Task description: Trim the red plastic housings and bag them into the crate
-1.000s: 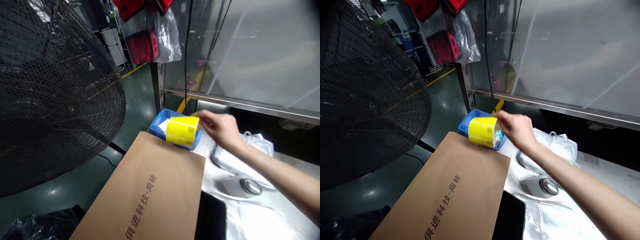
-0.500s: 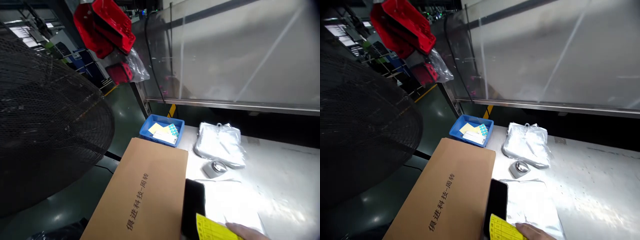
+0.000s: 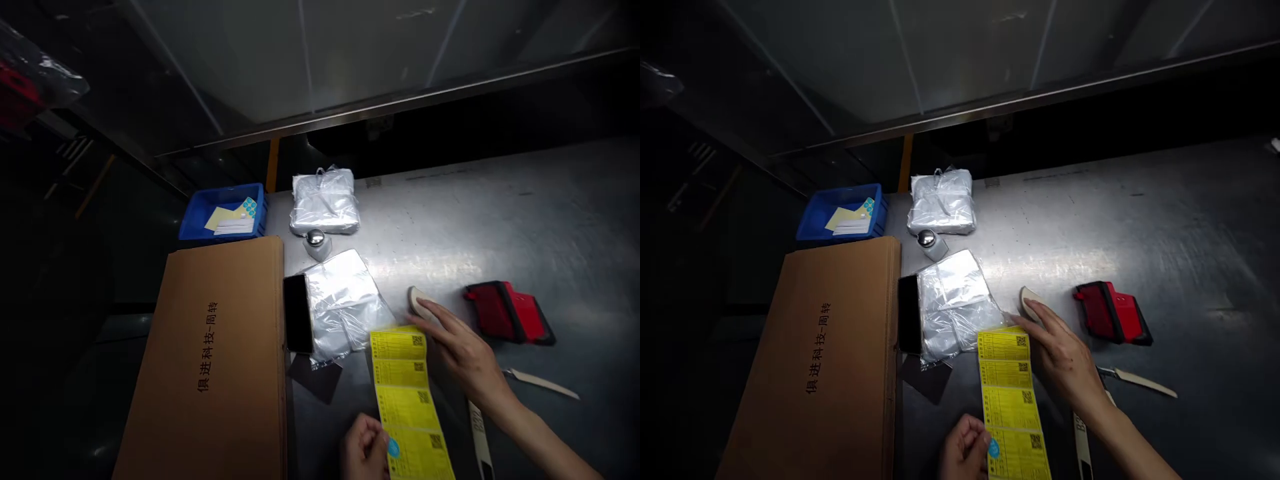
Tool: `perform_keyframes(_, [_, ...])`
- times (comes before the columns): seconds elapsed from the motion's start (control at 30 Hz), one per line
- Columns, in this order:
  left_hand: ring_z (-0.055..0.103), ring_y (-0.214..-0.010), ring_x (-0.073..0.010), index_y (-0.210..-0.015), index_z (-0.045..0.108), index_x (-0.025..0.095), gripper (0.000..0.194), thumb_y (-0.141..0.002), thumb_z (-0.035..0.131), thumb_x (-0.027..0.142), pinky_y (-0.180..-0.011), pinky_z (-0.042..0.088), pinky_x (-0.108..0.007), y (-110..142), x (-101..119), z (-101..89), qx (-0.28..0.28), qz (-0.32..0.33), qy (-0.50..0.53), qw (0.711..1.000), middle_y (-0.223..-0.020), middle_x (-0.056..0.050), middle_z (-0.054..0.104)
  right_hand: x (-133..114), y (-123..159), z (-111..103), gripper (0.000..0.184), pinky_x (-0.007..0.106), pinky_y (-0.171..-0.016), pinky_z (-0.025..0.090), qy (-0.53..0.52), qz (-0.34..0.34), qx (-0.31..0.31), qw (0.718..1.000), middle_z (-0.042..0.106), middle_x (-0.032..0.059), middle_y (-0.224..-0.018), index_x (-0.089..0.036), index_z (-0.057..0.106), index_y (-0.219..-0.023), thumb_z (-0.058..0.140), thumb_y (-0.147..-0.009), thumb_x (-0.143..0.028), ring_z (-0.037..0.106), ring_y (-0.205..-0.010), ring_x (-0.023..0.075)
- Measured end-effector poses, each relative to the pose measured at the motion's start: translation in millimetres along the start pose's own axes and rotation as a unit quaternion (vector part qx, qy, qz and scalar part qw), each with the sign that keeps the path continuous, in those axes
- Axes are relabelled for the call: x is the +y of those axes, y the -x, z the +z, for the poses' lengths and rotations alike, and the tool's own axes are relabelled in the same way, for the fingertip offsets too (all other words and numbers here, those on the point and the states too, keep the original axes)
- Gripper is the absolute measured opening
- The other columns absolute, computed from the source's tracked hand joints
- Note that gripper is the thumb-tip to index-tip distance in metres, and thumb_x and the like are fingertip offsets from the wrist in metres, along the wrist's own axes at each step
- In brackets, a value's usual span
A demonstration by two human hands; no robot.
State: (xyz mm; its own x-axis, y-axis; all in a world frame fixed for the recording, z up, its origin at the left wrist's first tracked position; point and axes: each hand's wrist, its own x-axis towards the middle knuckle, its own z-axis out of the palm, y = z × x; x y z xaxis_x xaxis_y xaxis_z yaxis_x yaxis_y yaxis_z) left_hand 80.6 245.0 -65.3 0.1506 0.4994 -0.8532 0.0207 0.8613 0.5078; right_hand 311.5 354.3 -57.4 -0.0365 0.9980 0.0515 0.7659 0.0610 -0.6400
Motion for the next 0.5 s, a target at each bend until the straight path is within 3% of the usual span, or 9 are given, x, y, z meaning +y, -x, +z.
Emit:
perform_keyframes(0.1, [0.057, -0.052, -0.0110, -0.073, 0.051, 0.019, 0.045, -0.078, 0.069, 0.059, -0.045, 0.044, -0.020, -12, 0, 7.9, 0.009, 0.010, -0.020, 1.000, -0.061, 0.003, 0.061, -8, 35, -4, 0.040, 0.047, -0.100, 0.051, 0.008, 0.086, 0.014, 0.996, 0.058, 0.0110, -0.141, -0.028, 0.057, -0.133, 0.036, -0.099, -0.025, 0.056, -0.129, 0.0279])
perform_keyframes(0.2, [0.059, -0.051, -0.0129, -0.073, 0.050, 0.020, 0.051, -0.072, 0.066, 0.068, -0.045, 0.047, -0.022, -17, 7, 15.3, 0.002, 0.027, -0.053, 0.998, -0.061, 0.001, 0.064, -20, 72, -4, 0.033, 0.035, -0.075, 0.060, 0.000, 0.161, -0.016, 0.987, 0.073, 0.0077, -0.106, -0.026, 0.051, -0.131, 0.041, -0.101, -0.036, 0.073, -0.093, 0.0232])
perform_keyframes(0.27, [0.061, -0.052, -0.0138, -0.073, 0.050, 0.020, 0.049, -0.073, 0.063, 0.067, -0.045, 0.046, -0.021, -22, 13, 20.5, 0.003, 0.050, -0.085, 0.995, -0.061, 0.001, 0.064, -24, 88, 0, 0.033, 0.031, -0.059, 0.058, -0.008, 0.191, -0.043, 0.981, 0.073, 0.0029, -0.091, -0.027, 0.049, -0.129, 0.045, -0.099, -0.039, 0.073, -0.074, 0.0207])
perform_keyframes(0.4, [0.067, -0.061, -0.0169, -0.077, 0.053, 0.019, 0.033, -0.088, 0.052, 0.050, -0.048, 0.050, -0.022, -33, 21, 32.1, 0.025, 0.130, -0.181, 0.974, -0.067, -0.002, 0.066, -17, 90, 11, 0.038, 0.033, -0.062, 0.056, -0.020, 0.194, -0.062, 0.979, 0.070, 0.0055, -0.096, -0.022, 0.046, -0.132, 0.048, -0.096, -0.035, 0.071, -0.076, 0.0213])
perform_keyframes(0.5, [0.069, -0.067, -0.0189, -0.084, 0.060, 0.018, 0.022, -0.094, 0.050, 0.034, -0.060, 0.057, -0.029, -34, 25, 38.3, 0.061, 0.202, -0.292, 0.933, -0.075, -0.005, 0.071, -3, 69, 16, 0.040, 0.034, -0.071, 0.056, -0.044, 0.158, -0.079, 0.983, 0.069, 0.0083, -0.104, -0.020, 0.047, -0.135, 0.045, -0.095, -0.024, 0.070, -0.083, 0.0211])
